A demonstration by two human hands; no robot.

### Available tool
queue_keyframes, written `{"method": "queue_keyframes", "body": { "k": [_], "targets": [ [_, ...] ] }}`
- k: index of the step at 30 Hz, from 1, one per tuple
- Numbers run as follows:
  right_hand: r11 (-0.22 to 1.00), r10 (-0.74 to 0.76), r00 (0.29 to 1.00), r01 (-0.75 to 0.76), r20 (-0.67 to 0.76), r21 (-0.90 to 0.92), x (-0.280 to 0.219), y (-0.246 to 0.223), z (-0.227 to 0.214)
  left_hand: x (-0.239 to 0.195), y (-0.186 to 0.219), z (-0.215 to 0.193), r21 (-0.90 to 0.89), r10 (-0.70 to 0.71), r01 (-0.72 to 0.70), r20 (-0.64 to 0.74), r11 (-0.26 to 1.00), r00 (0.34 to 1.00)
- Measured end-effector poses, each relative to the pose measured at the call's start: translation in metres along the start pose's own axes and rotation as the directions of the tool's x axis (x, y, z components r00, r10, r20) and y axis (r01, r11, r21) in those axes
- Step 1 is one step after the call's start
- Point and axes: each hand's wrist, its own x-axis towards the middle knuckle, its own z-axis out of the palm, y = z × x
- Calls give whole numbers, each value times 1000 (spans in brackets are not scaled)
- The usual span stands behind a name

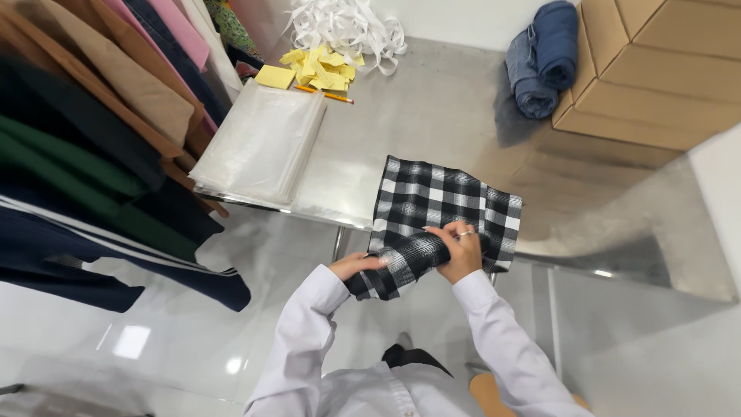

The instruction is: Hanging rolled-up pants and jeans onto wire hangers and placing them on a garment rack.

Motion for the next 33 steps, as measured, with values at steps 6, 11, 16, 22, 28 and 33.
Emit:
{"method": "queue_keyframes", "body": {
  "k": [6,11,16,22,28,33],
  "targets": [
    [950,237,860,-302,452,75,-36,-79,11,-54,-38,-44,254,151,-173,103,952,983],
    [920,214,805,-357,553,164,-57,-138,-20,-54,-99,-80,374,255,-305,178,876,951],
    [967,94,704,-234,704,105,-50,-187,-48,-75,-100,-89,502,377,-447,239,741,895],
    [996,-92,895,88,437,31,-59,-146,-11,-69,-85,-69,358,617,-593,59,721,785],
    [923,-379,924,375,-38,-87,-44,-120,-16,-86,-43,-28,-211,171,-129,193,969,966],
    [911,-412,873,389,-263,-135,-35,-122,-18,-75,-10,16,48,-22,15,137,999,990]
  ]
}}
